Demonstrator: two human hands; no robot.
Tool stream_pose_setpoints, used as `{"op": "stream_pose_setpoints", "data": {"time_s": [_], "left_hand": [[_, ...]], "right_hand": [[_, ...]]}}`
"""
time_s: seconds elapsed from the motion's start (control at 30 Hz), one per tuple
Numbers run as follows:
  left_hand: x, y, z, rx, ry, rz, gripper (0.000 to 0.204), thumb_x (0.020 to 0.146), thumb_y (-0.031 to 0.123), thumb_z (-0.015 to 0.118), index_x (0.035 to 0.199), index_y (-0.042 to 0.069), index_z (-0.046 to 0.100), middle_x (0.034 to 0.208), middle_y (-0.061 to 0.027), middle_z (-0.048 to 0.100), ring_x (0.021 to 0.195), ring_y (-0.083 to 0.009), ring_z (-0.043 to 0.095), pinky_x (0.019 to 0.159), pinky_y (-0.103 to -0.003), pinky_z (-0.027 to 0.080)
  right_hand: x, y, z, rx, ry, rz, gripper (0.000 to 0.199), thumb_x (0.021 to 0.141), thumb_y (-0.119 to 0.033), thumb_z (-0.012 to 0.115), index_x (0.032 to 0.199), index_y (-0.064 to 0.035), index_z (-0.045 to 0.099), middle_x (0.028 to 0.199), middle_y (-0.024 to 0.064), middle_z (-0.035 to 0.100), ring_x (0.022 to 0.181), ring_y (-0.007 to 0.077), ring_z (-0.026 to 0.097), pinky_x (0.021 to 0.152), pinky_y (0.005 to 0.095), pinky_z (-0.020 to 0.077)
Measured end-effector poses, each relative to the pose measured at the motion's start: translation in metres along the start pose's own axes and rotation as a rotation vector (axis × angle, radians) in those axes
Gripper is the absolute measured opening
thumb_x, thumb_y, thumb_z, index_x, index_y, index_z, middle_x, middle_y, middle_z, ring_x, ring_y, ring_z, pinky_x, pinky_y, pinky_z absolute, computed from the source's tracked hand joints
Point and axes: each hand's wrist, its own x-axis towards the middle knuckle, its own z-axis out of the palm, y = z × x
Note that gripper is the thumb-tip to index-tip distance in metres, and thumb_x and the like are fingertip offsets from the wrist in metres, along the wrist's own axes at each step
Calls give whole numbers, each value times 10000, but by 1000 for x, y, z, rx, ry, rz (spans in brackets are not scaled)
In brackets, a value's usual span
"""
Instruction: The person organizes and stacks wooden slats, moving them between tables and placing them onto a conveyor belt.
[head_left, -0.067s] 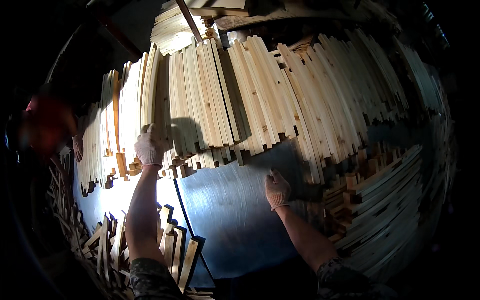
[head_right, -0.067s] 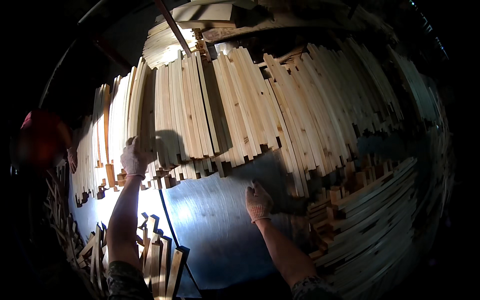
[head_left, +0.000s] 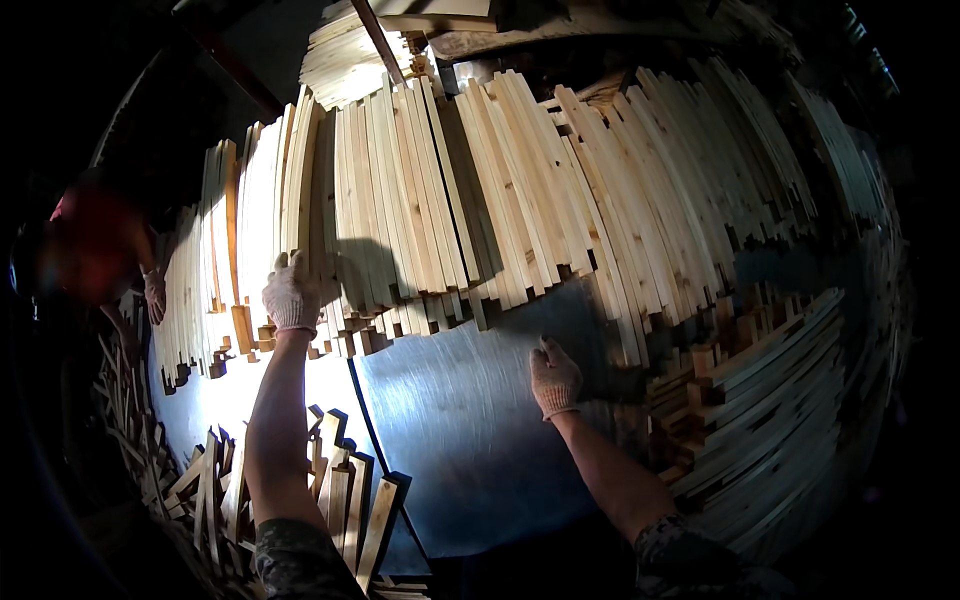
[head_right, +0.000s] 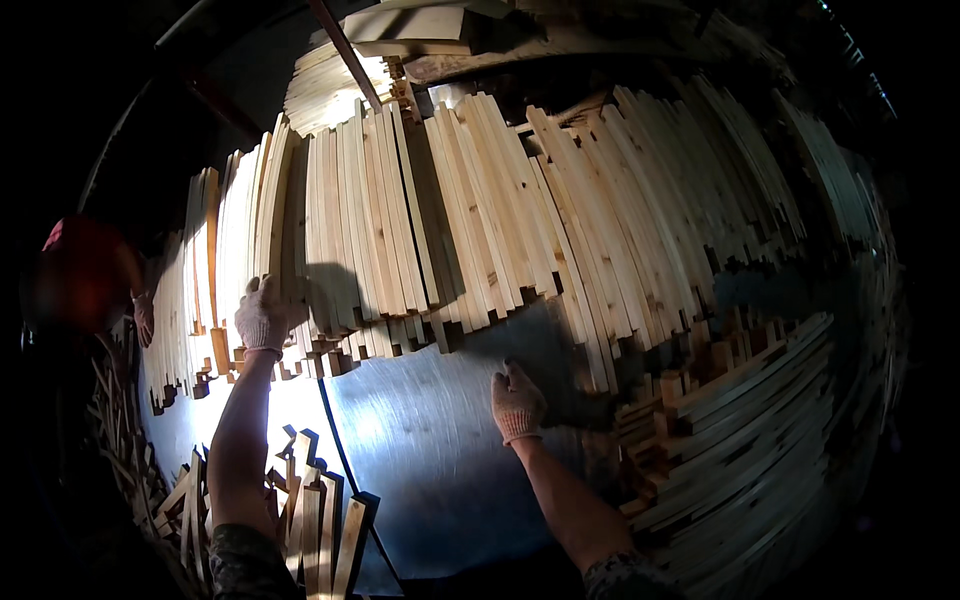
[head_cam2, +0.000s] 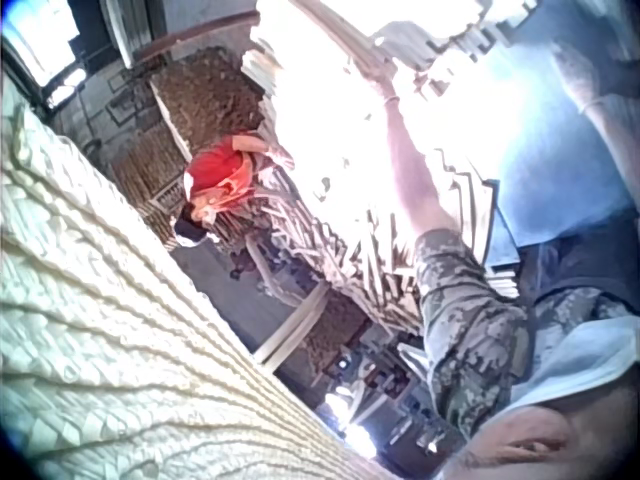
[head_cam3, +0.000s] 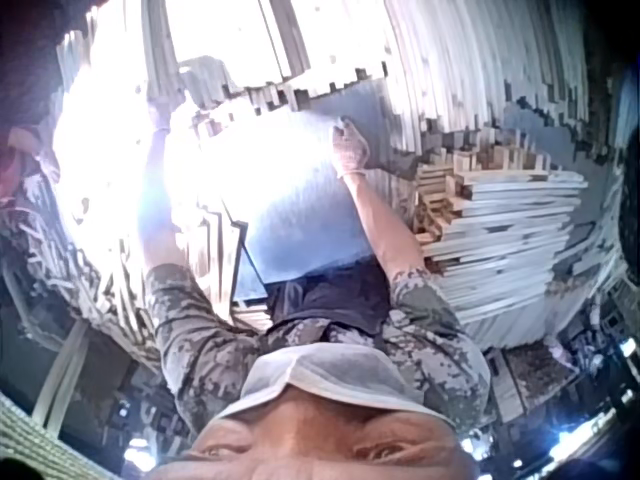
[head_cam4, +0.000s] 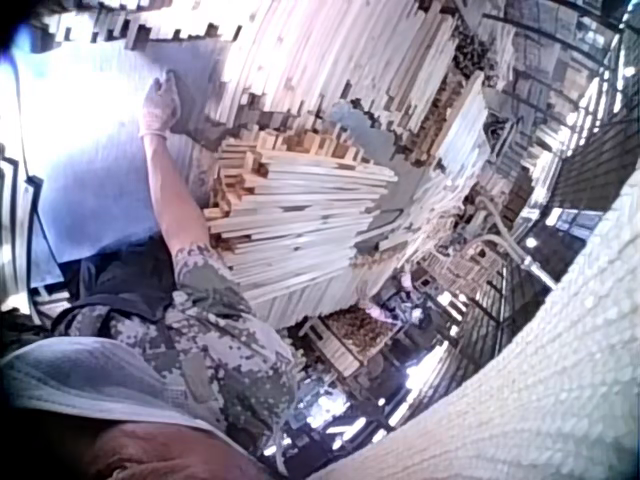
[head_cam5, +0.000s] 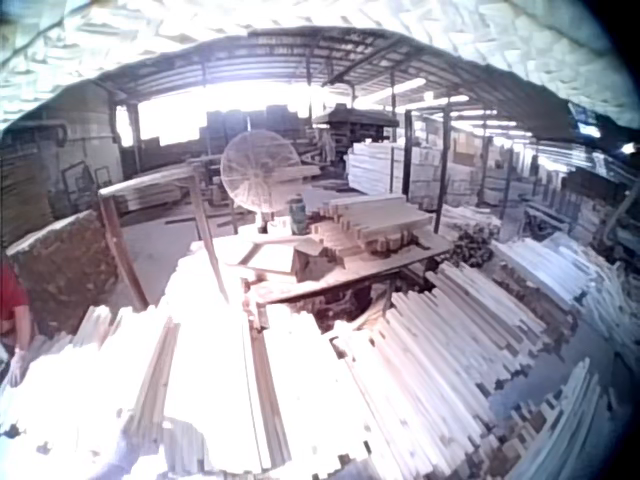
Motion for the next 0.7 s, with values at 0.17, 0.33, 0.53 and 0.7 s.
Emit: {"op": "stream_pose_setpoints", "data": {"time_s": [0.17, 0.33, 0.53, 0.7], "left_hand": [[-15, -2, 11, 21, 72, 62, 460, 912, 241, 660, 1362, 149, 694, 1521, -128, 560, 1323, -364, 570, 1109, -519, 444], [-26, -4, 15, -94, 177, 113, 541, 926, 232, 652, 1460, 157, 617, 1554, -154, 532, 1422, -373, 499, 1199, -534, 356], [-20, -25, 48, 184, 290, 80, 642, 940, 244, 640, 1557, 124, 510, 1579, -154, 509, 1457, -350, 467, 1217, -530, 329], [-19, -7, 35, 146, 164, 223, 610, 932, 265, 656, 1497, 64, 542, 1531, -133, 543, 1422, -325, 488, 1136, -516, 382]], "right_hand": [[-2, -15, -5, -39, 44, -42, 328, 1000, -249, 637, 1222, -21, 721, 1122, 217, 746, 1044, 358, 734, 909, 380, 572], [2, 11, 12, 114, 176, -133, 240, 1004, -187, 691, 1134, 11, 734, 890, 115, 720, 820, 166, 659, 809, 311, 534], [2, 8, 8, 82, 42, 69, 386, 1002, -305, 664, 1238, -9, 736, 1119, 228, 759, 1055, 353, 736, 968, 382, 553], [1, -4, 5, 11, 109, -26, 370, 1005, -286, 651, 1263, -35, 734, 1124, 226, 753, 1064, 346, 735, 963, 374, 552]]}}
